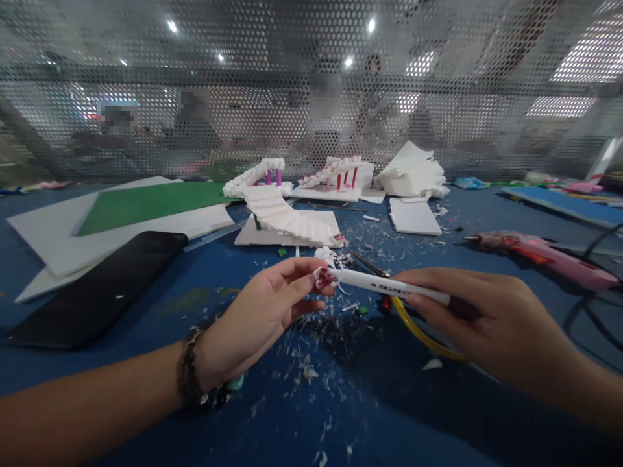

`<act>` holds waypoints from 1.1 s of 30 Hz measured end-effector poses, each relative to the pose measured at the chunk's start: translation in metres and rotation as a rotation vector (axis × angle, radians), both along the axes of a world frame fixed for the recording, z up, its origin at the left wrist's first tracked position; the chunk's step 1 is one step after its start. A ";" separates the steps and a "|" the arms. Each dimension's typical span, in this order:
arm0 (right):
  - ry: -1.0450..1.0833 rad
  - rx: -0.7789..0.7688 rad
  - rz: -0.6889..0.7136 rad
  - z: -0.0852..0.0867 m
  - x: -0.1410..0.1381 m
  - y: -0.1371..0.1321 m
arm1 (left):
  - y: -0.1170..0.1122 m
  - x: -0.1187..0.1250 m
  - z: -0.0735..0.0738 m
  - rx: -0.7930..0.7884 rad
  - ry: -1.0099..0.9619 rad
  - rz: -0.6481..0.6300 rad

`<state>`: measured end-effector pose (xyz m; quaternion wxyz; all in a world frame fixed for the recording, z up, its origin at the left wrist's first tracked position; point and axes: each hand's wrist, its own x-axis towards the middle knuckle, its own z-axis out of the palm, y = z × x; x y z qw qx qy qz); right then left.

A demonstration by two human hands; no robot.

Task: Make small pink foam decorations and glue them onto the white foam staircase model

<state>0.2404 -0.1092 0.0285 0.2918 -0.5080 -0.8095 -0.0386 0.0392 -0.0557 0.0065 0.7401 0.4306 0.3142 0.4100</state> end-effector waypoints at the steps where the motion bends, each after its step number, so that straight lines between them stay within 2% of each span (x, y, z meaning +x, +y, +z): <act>1: 0.001 -0.003 0.003 0.000 0.000 0.000 | 0.000 0.000 0.000 -0.002 0.001 0.007; 8: 0.004 -0.065 0.049 -0.004 0.002 -0.002 | 0.000 0.000 0.000 0.000 0.013 0.022; 15: -0.007 -0.066 0.038 -0.002 0.001 0.000 | 0.001 -0.001 -0.003 0.039 0.058 -0.015; 19: -0.002 -0.018 0.008 -0.001 0.001 0.001 | 0.002 -0.002 -0.005 0.060 0.051 -0.037; 33: 0.012 -0.037 0.024 -0.005 0.003 0.001 | 0.001 -0.002 -0.004 0.043 0.052 -0.027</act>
